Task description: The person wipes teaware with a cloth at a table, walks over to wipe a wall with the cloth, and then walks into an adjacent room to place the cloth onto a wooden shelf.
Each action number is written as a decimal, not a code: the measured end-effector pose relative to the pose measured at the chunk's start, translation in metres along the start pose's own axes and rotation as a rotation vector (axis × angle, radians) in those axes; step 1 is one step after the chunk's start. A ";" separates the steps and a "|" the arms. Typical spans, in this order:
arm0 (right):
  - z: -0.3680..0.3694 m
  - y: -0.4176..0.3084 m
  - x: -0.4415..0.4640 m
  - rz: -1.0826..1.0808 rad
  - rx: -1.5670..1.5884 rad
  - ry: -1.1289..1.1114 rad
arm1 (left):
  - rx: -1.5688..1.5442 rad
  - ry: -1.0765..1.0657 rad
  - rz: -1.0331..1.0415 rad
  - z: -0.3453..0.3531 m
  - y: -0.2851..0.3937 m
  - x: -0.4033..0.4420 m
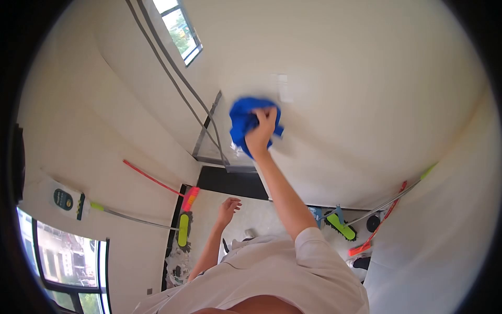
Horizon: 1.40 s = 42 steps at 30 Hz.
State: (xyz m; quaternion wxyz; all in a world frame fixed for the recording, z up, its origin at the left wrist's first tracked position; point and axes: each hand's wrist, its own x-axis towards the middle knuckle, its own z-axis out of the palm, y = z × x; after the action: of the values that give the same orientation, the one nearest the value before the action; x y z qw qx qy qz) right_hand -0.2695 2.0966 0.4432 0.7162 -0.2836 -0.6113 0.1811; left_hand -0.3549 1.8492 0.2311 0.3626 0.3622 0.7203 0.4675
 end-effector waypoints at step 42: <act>0.571 0.199 0.086 0.498 0.194 -0.450 | 0.210 -0.135 0.492 -0.414 0.213 0.631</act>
State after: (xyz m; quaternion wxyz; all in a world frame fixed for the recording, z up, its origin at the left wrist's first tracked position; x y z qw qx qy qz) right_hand -0.7946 2.4084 0.4374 0.5211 -0.3075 -0.6458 0.4656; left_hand -0.9717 2.2860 0.4393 0.2456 0.5923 0.6295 0.4390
